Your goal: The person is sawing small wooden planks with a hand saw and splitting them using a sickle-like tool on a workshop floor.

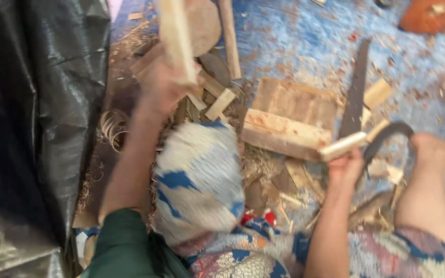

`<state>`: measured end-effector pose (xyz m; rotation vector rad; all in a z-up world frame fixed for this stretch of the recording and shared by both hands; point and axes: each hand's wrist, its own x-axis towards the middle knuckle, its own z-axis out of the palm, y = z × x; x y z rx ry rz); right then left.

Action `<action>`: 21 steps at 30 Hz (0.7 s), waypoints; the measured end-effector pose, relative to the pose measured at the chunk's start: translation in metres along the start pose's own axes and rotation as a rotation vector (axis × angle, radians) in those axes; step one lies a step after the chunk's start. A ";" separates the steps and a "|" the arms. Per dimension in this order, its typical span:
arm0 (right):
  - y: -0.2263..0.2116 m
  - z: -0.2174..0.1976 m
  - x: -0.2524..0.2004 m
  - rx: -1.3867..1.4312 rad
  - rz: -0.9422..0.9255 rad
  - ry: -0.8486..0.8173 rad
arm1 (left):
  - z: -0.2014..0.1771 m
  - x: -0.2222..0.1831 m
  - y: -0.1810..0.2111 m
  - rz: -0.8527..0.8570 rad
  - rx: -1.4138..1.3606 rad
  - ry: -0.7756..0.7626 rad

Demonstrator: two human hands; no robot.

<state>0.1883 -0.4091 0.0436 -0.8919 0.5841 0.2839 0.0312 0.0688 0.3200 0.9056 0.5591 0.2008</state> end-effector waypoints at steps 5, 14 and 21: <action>-0.067 -0.056 -0.017 -0.034 -0.264 0.461 | 0.031 -0.076 0.078 0.468 0.125 -0.123; -0.072 -0.115 -0.033 -0.015 -0.143 0.661 | 0.089 -0.131 0.060 0.608 0.172 -0.122; -0.032 -0.161 -0.052 -0.945 -0.340 1.059 | 0.123 -0.074 -0.053 0.283 0.208 -0.115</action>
